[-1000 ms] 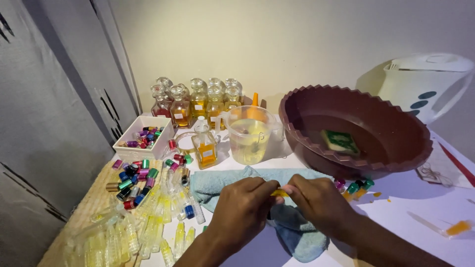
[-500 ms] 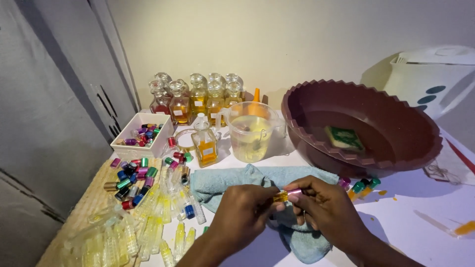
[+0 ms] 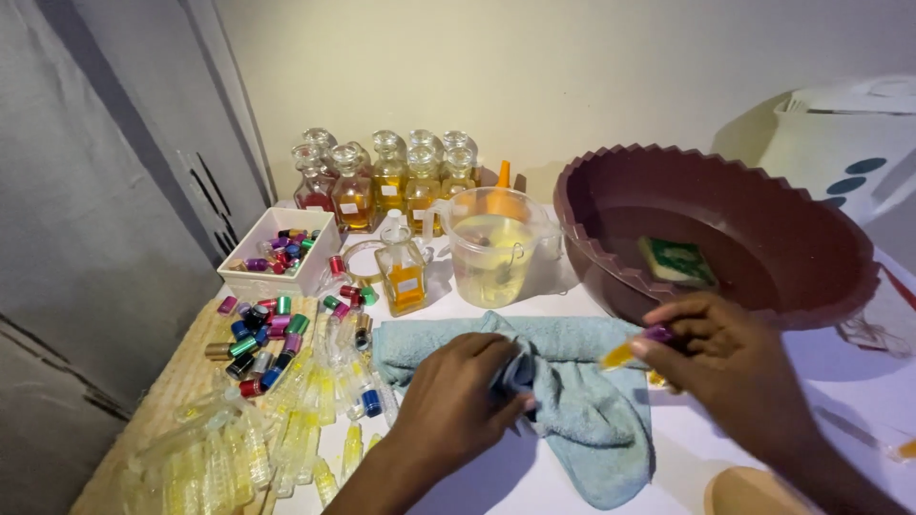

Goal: Washing and drying small perfume bottles using a sponge, water, and a cloth.

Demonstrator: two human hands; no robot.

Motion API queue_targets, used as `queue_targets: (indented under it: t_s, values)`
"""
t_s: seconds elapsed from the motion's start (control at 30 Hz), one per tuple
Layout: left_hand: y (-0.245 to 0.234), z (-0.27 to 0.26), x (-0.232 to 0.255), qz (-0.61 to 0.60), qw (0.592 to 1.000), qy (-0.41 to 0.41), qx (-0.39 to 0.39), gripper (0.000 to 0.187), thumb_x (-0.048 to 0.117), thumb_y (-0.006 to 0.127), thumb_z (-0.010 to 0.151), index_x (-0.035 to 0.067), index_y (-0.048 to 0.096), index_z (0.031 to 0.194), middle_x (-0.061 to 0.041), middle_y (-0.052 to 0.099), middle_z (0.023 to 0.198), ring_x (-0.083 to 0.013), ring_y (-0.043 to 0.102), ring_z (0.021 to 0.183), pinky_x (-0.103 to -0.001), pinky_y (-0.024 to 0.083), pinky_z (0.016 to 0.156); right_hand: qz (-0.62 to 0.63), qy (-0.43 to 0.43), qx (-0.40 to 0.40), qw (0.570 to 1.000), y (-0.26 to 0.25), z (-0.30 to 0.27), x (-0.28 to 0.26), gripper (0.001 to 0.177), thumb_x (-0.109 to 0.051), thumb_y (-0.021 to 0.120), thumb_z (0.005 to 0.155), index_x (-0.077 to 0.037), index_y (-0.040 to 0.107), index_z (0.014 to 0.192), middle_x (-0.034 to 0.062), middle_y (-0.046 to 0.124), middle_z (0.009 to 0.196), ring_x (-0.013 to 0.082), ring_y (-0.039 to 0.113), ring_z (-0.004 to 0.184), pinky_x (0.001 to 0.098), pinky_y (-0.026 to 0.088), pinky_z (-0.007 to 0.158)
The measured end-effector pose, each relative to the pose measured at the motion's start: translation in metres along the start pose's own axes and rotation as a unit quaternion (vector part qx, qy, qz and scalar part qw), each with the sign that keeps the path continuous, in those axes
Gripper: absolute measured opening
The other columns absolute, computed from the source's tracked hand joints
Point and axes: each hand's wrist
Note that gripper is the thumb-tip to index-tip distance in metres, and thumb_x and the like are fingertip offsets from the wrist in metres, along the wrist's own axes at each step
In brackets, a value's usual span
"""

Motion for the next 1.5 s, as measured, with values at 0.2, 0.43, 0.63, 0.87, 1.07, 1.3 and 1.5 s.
queue_targets:
  t_s: [0.2, 0.43, 0.63, 0.87, 1.07, 1.3, 1.5]
  values:
    - [0.001, 0.000, 0.000, 0.028, 0.996, -0.011, -0.086, 0.044, 0.032, 0.089, 0.081, 0.009, 0.076, 0.117, -0.014, 0.071, 0.125, -0.0385, 0.062, 0.116, -0.053, 0.052, 0.090, -0.331, 0.037, 0.040, 0.942, -0.047, -0.003, 0.012, 0.029, -0.017, 0.096, 0.078, -0.016, 0.086, 0.105, 0.0101, 0.080, 0.066, 0.0163, 0.061, 0.067, 0.0301, 0.047, 0.071]
    - [0.000, -0.001, -0.003, 0.038, 0.994, -0.012, -0.106, 0.041, 0.033, 0.086, 0.082, 0.011, 0.075, 0.115, -0.011, 0.071, 0.119, -0.0360, 0.061, 0.116, -0.053, 0.053, 0.087, -0.336, 0.049, 0.022, 0.940, -0.049, -0.001, 0.045, 0.029, -0.025, 0.096, 0.078, -0.017, 0.091, 0.105, 0.0084, 0.063, 0.055, 0.0167, 0.055, 0.065, 0.0300, 0.047, 0.070]
    - [0.004, -0.003, -0.008, 0.041, 0.994, 0.003, -0.100, 0.049, 0.031, 0.086, 0.081, 0.010, 0.074, 0.122, -0.017, 0.068, 0.136, -0.0387, 0.059, 0.126, -0.055, 0.051, 0.093, -0.338, 0.071, 0.008, 0.938, -0.044, 0.004, 0.042, 0.034, -0.024, 0.094, 0.078, -0.022, 0.089, 0.111, -0.0004, 0.092, 0.097, 0.0132, 0.079, 0.094, 0.0286, 0.054, 0.089]
    - [0.003, -0.004, -0.008, 0.039, 0.995, 0.014, -0.092, 0.047, 0.029, 0.086, 0.079, 0.009, 0.074, 0.120, -0.016, 0.069, 0.132, -0.0398, 0.060, 0.123, -0.055, 0.053, 0.091, -0.352, 0.066, 0.015, 0.934, -0.043, 0.001, 0.033, 0.037, -0.027, 0.093, 0.078, -0.025, 0.089, 0.115, -0.0002, 0.090, 0.085, 0.0142, 0.073, 0.082, 0.0280, 0.051, 0.085]
    - [0.002, -0.003, -0.009, 0.036, 0.994, 0.001, -0.108, 0.049, 0.028, 0.086, 0.080, 0.009, 0.074, 0.124, -0.018, 0.067, 0.139, -0.0404, 0.058, 0.130, -0.057, 0.051, 0.094, -0.372, -0.081, 0.041, 0.924, -0.059, 0.003, 0.059, 0.029, -0.028, 0.093, 0.075, -0.024, 0.091, 0.104, 0.0008, 0.071, 0.056, 0.0122, 0.055, 0.060, 0.0277, 0.048, 0.068]
    - [0.001, -0.004, -0.013, 0.035, 0.995, 0.018, -0.097, 0.048, 0.031, 0.088, 0.081, 0.009, 0.073, 0.122, -0.017, 0.068, 0.136, -0.0397, 0.059, 0.126, -0.055, 0.051, 0.094, -0.370, -0.325, 0.054, 0.868, -0.066, -0.007, -0.009, 0.026, -0.024, 0.084, 0.083, -0.010, 0.085, 0.105, 0.0060, 0.084, 0.096, 0.0136, 0.074, 0.062, 0.0303, 0.061, 0.061]
    - [-0.002, 0.001, -0.012, 0.023, 0.996, 0.054, -0.068, 0.039, 0.028, 0.088, 0.079, 0.009, 0.073, 0.110, -0.010, 0.074, 0.118, -0.0380, 0.064, 0.110, -0.053, 0.053, 0.081, -0.308, -0.222, 0.043, 0.924, -0.063, 0.051, -0.049, 0.034, -0.009, 0.074, 0.099, 0.001, 0.073, 0.131, 0.0277, 0.078, 0.110, 0.0366, 0.079, 0.084, 0.0476, 0.069, 0.054]
Point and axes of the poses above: each hand's wrist, its own z-axis towards the middle knuckle, its own y-axis out of the palm, x = y × z
